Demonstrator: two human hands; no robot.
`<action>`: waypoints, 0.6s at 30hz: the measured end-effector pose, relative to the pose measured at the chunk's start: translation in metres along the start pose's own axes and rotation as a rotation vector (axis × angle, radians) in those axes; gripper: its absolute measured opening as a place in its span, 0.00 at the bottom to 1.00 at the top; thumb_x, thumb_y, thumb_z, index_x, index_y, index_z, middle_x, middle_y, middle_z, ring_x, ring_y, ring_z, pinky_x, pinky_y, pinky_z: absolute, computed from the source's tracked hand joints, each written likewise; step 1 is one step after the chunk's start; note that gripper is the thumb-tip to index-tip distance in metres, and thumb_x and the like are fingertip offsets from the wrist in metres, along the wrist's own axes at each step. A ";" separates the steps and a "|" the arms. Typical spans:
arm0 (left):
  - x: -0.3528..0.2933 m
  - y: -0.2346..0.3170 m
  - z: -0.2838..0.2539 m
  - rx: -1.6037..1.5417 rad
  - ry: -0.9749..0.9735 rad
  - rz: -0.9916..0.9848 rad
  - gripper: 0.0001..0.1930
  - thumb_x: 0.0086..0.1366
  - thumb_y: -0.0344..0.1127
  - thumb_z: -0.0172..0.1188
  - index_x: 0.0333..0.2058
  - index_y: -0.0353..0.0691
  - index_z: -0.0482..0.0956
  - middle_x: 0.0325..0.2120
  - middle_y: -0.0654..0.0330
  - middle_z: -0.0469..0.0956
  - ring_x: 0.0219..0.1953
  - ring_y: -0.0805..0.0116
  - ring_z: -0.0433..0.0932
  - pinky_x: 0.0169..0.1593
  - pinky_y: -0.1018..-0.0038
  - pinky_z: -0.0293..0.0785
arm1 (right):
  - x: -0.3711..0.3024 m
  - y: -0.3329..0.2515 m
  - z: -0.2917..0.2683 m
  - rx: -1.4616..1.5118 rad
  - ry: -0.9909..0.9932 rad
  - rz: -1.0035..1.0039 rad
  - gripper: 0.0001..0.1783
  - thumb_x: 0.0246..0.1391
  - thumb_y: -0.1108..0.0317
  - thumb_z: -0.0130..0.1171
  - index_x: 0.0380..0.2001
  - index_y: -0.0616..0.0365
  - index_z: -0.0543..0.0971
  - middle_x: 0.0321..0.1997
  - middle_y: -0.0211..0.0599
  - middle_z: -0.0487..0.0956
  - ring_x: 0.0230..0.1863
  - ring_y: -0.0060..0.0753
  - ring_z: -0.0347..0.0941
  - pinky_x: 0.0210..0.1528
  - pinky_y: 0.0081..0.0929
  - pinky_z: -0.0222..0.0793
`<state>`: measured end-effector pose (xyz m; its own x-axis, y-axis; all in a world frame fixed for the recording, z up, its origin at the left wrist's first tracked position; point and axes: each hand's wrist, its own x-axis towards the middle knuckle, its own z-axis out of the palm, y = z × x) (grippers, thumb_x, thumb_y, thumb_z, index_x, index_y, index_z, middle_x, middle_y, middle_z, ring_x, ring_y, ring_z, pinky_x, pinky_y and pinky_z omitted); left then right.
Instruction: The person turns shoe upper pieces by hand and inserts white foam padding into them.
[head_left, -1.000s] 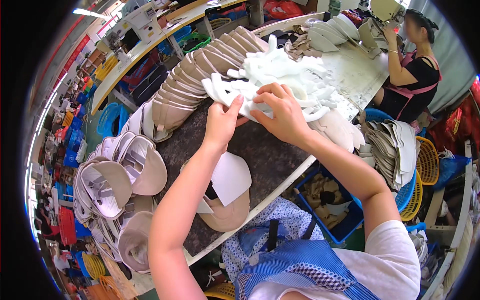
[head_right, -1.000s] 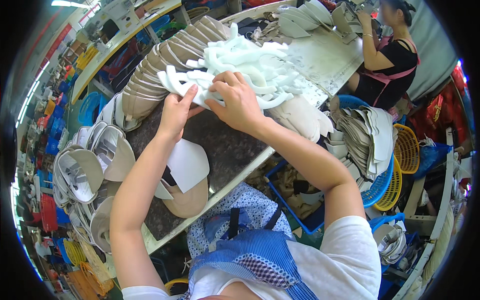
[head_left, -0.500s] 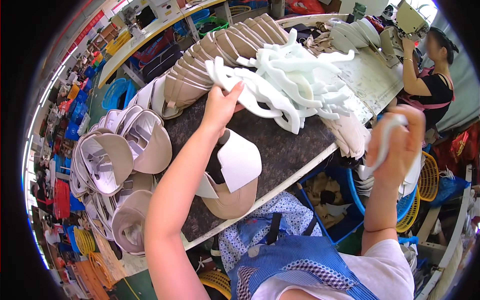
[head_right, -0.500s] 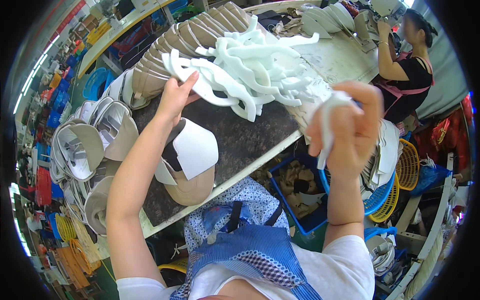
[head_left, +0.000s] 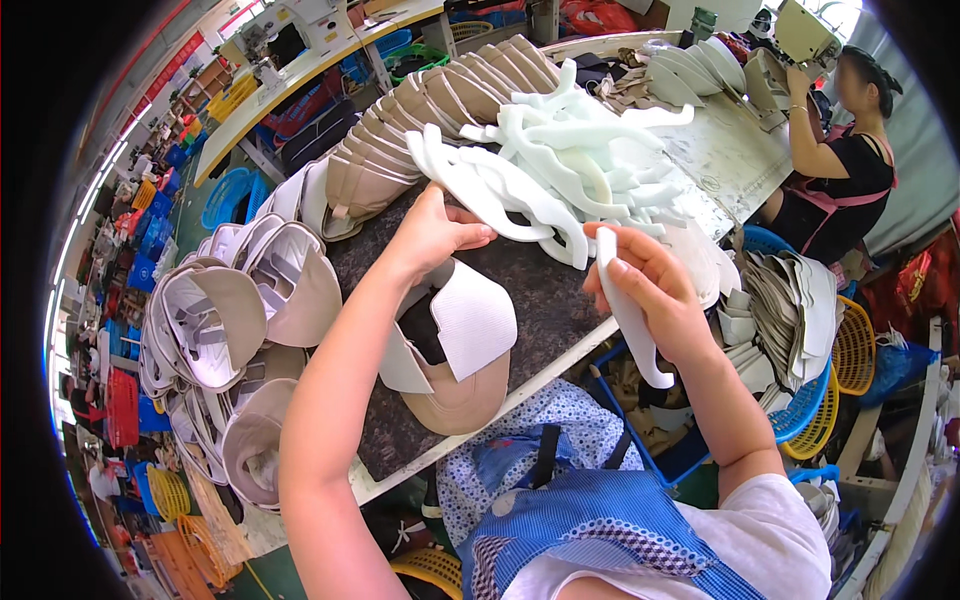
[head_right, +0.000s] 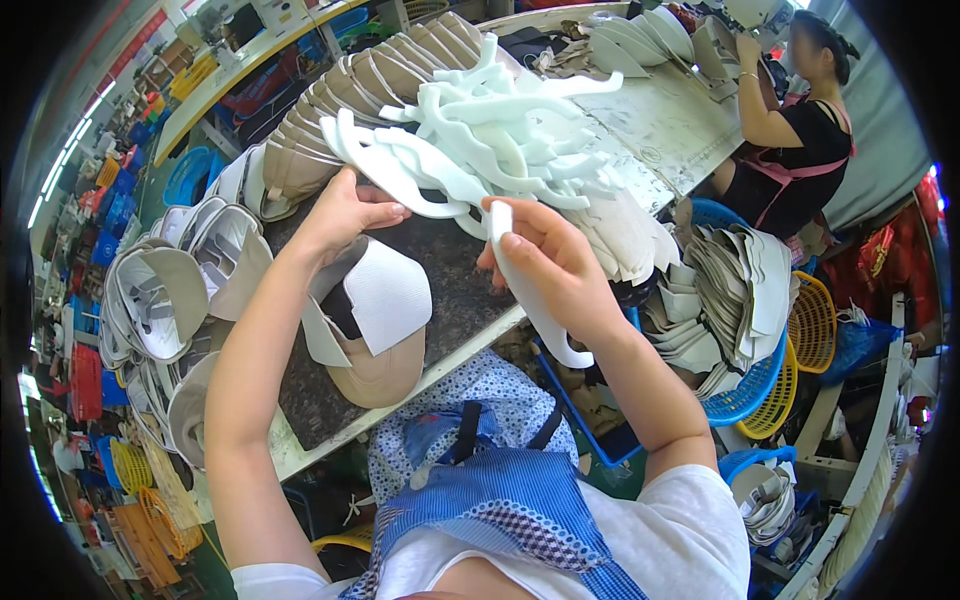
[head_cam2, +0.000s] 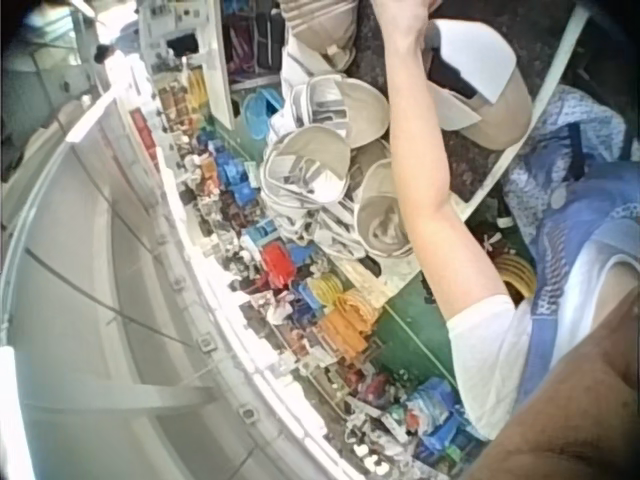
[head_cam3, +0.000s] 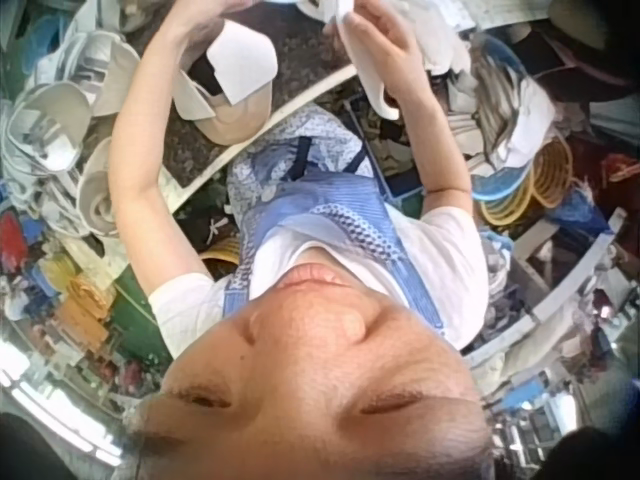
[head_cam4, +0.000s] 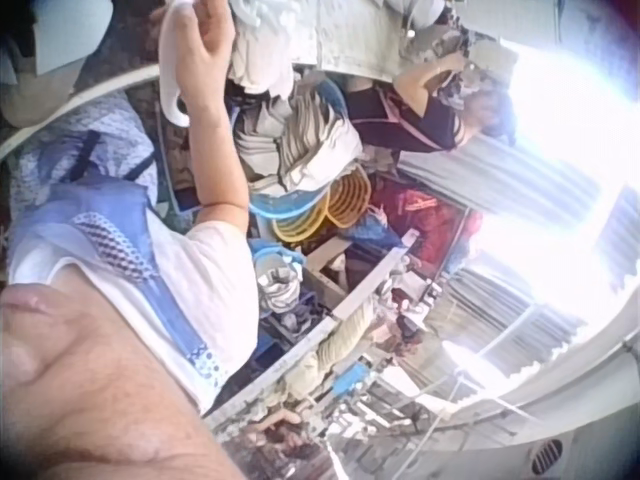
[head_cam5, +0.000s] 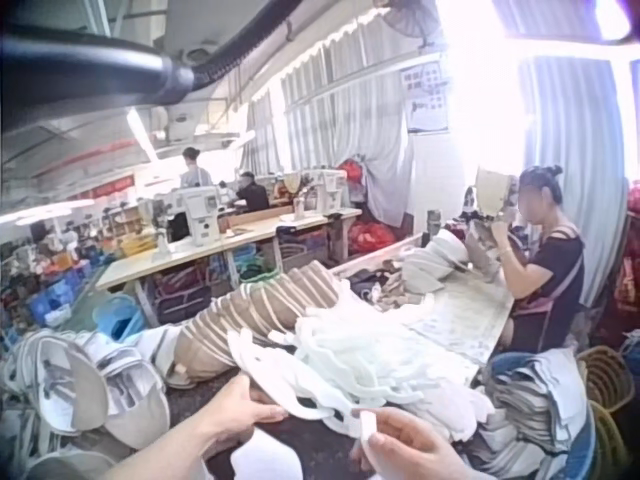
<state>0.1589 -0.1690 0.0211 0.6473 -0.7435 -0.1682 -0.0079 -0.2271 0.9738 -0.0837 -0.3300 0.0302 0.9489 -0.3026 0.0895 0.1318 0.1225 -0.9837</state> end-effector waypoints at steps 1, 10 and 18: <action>-0.002 0.001 -0.003 -0.004 -0.037 -0.053 0.35 0.60 0.18 0.63 0.62 0.32 0.56 0.44 0.45 0.79 0.42 0.60 0.83 0.48 0.69 0.84 | -0.001 0.003 -0.001 0.094 0.045 0.003 0.22 0.68 0.64 0.52 0.62 0.60 0.69 0.37 0.36 0.80 0.34 0.22 0.76 0.39 0.22 0.74; -0.107 0.001 0.074 1.005 0.093 0.637 0.10 0.61 0.40 0.66 0.25 0.42 0.81 0.20 0.57 0.76 0.22 0.57 0.77 0.26 0.64 0.70 | -0.010 -0.003 -0.023 -0.021 0.119 -0.022 0.25 0.70 0.64 0.51 0.67 0.55 0.65 0.33 0.37 0.79 0.28 0.21 0.75 0.33 0.19 0.72; -0.061 -0.021 0.051 1.347 0.313 0.852 0.09 0.51 0.31 0.67 0.33 0.41 0.81 0.32 0.61 0.75 0.43 0.62 0.74 0.45 0.65 0.69 | -0.011 0.006 -0.003 -0.017 0.008 0.068 0.27 0.68 0.63 0.54 0.66 0.60 0.64 0.31 0.35 0.78 0.27 0.20 0.74 0.31 0.19 0.69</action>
<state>0.0807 -0.1512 0.0034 0.2261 -0.8234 0.5205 -0.9423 -0.3204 -0.0974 -0.0940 -0.3287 0.0226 0.9531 -0.3019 0.0214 0.0624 0.1268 -0.9900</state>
